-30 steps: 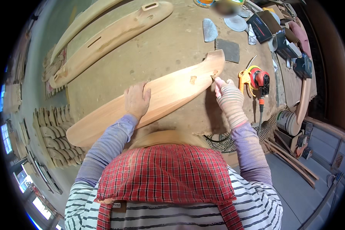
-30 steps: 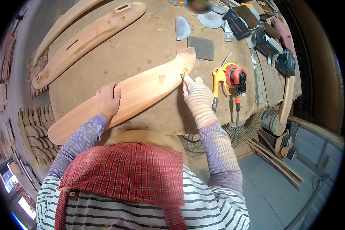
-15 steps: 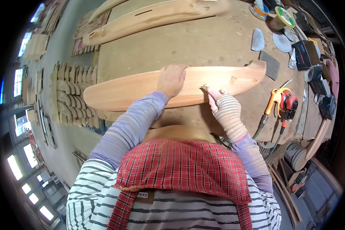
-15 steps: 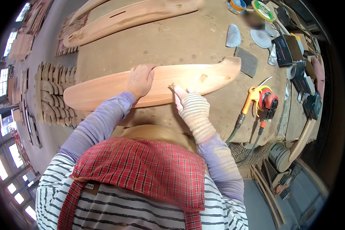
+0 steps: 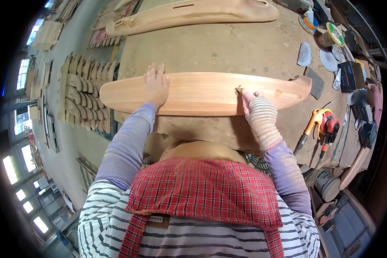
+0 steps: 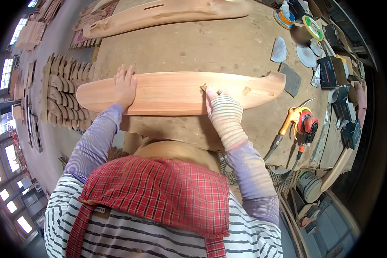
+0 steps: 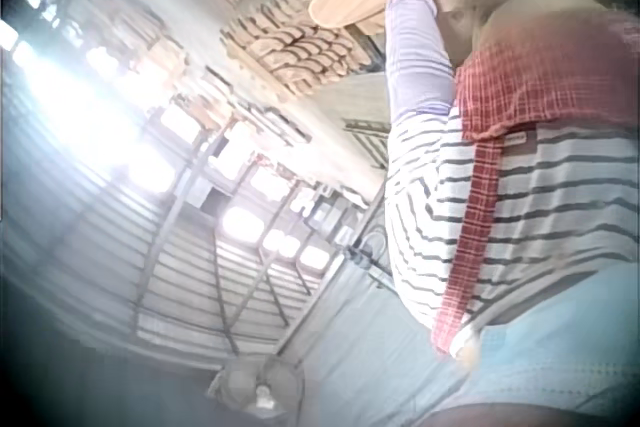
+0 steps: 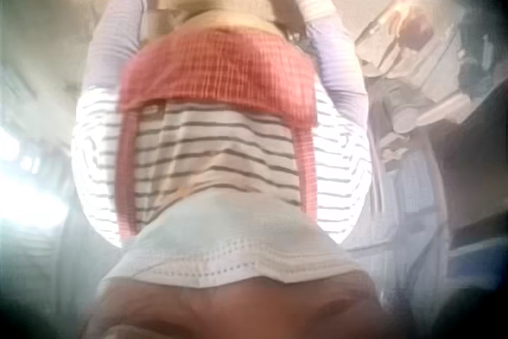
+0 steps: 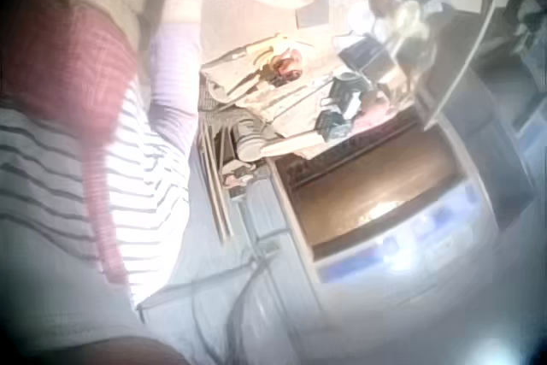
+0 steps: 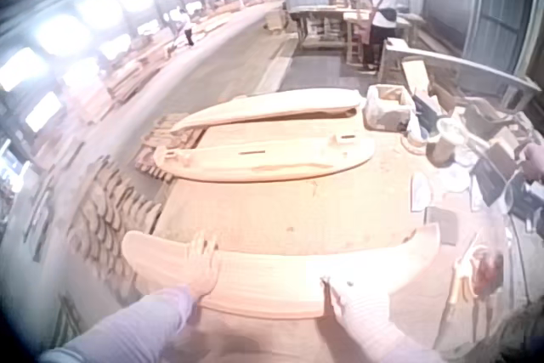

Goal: The person applies glue into slots on curved wood pieces, uses a small scraper to remove excess material, and smooths the wood surfaces using both hand sandpaper and an electric power sander.

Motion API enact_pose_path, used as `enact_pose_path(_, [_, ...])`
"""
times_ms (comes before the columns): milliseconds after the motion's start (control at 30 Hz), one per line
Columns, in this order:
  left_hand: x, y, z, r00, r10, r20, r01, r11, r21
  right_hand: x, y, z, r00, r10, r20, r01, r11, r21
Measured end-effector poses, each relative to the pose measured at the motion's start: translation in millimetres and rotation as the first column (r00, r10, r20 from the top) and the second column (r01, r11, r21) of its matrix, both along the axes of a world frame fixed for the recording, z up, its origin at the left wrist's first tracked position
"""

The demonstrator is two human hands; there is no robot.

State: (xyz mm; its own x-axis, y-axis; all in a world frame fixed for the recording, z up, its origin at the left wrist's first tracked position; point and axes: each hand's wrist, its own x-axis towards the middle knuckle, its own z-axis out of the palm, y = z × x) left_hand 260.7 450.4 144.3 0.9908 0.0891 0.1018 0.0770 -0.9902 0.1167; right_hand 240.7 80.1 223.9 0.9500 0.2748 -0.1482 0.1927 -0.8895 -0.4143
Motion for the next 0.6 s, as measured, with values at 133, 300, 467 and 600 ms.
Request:
enact_pose_path(133, [-11.9, 70.4, 5.4, 0.999, 0.039, -0.001, -0.039, 0.999, 0.028, -15.4, 23.0, 8.1, 0.998, 0.055, -0.031, -0.055, 0.998, -0.011])
enact_pose_path(300, [-17.6, 173.8, -3.1, 0.994, 0.072, 0.077, -0.073, 0.997, 0.012, -48.9, 89.5, 7.0, 0.993, -0.085, -0.077, 0.111, 0.882, 0.457])
enact_pose_path(467, [-18.1, 273.4, 13.7, 0.996, 0.066, 0.063, -0.075, 0.986, 0.152, -61.3, 203.2, 12.0, 0.990, -0.062, -0.128, 0.128, 0.777, 0.617])
enact_pose_path(600, [-21.5, 368.1, -18.7, 0.986, 0.044, -0.162, -0.146, 0.705, -0.694, -65.6, 304.7, 20.2, 0.928, -0.043, -0.371, 0.292, 0.703, 0.649])
